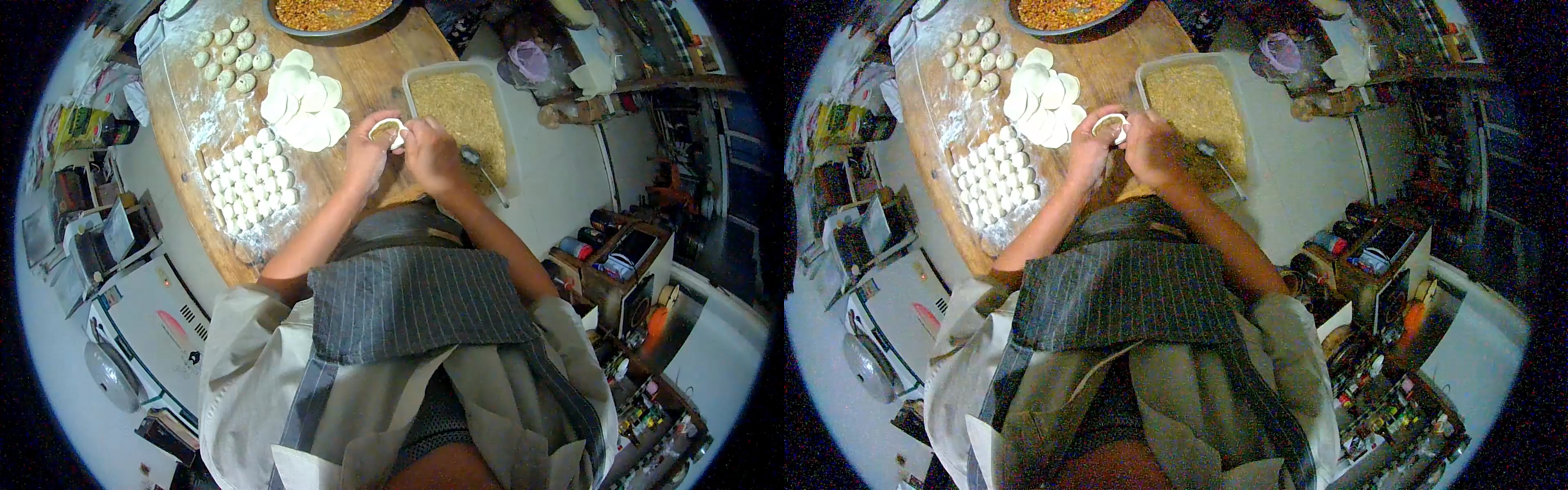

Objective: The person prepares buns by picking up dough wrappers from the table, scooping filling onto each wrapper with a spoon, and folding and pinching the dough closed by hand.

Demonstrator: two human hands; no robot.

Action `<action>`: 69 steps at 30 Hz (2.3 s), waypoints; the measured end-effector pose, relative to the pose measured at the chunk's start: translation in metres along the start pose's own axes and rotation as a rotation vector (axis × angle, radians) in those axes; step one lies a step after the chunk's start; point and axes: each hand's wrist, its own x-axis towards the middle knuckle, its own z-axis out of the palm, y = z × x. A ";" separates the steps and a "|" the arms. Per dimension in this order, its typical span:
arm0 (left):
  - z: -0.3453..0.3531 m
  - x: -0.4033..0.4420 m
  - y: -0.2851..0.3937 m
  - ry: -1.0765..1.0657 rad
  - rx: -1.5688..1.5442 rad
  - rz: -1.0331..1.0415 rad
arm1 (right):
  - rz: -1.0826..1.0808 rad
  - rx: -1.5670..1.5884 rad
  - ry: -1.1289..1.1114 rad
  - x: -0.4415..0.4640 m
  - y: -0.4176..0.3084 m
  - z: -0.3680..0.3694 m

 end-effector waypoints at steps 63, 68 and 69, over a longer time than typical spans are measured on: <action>-0.023 0.000 0.012 -0.297 -0.398 -0.325 | 0.104 0.518 -0.190 0.016 0.008 -0.014; -0.026 0.000 0.011 -0.304 -0.438 -0.391 | -0.089 0.237 -0.192 0.019 0.004 -0.021; -0.026 0.001 0.011 -0.304 -0.438 -0.391 | -0.089 0.237 -0.192 0.018 0.004 -0.019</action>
